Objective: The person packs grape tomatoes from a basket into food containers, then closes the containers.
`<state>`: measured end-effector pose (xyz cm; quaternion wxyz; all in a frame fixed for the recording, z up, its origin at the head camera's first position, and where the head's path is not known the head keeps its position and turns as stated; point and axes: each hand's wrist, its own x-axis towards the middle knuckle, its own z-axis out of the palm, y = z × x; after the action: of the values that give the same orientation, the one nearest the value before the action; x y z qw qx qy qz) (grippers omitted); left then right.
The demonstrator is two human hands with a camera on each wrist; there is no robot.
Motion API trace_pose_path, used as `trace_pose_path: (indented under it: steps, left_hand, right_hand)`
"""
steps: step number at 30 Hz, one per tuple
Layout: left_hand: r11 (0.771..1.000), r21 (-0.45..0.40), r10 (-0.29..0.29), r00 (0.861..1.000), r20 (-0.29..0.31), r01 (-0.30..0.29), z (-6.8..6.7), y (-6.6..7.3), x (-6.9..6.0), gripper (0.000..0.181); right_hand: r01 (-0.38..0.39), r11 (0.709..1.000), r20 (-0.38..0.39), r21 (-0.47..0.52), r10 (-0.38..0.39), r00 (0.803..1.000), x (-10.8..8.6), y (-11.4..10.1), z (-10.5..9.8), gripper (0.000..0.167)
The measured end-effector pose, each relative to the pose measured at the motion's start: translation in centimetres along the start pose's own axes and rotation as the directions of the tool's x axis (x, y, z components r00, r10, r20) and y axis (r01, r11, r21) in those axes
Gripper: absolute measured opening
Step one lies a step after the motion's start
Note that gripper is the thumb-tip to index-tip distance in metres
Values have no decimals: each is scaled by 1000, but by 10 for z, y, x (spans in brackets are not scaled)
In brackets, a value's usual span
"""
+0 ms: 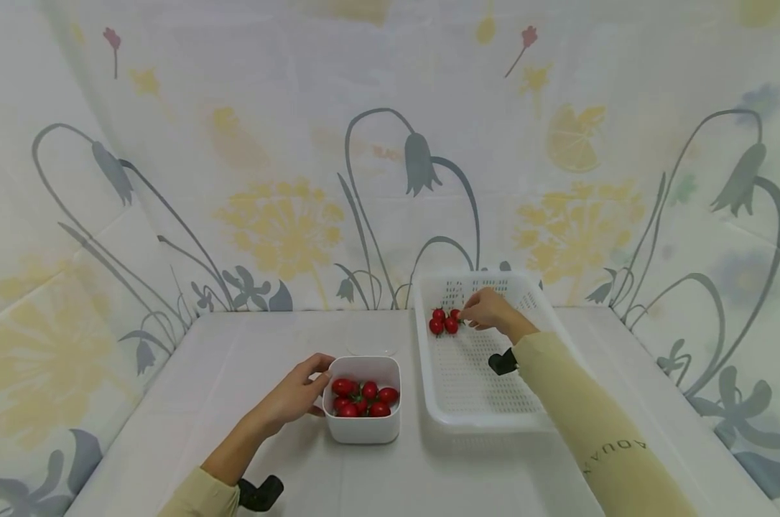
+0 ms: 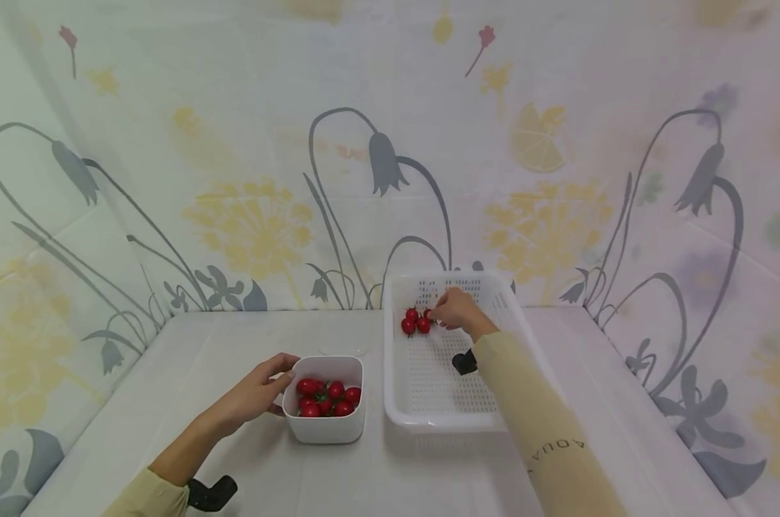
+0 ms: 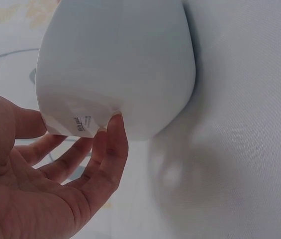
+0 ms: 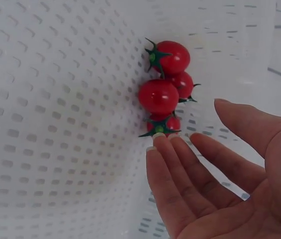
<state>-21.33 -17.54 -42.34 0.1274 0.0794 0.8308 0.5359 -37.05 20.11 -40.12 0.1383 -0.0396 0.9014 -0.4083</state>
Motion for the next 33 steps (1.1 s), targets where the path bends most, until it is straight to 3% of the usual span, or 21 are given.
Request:
trace_pose_path:
  steps: [6,14,29,33]
  left_hand:
    - [1000,1,3,1000,-5,-3,0,1,1,33]
    - [1000,-6,8,1000,1,-8,1,0,2,32]
    - [1000,-6,14,1000,-7,-14,1,-2,3,32]
    - [1000,-6,16,1000,-6,-16,0,-2,2,31]
  right_hand:
    - [-112,991,-10,71,113,994,11,4,10,39]
    - [-203,975,-79,90,210,975,29,12,24,24]
    - [-161,987,-130,-3,160,979,40,9,35,26]
    - [-164,986,-120,12,164,979,39,7,37,29]
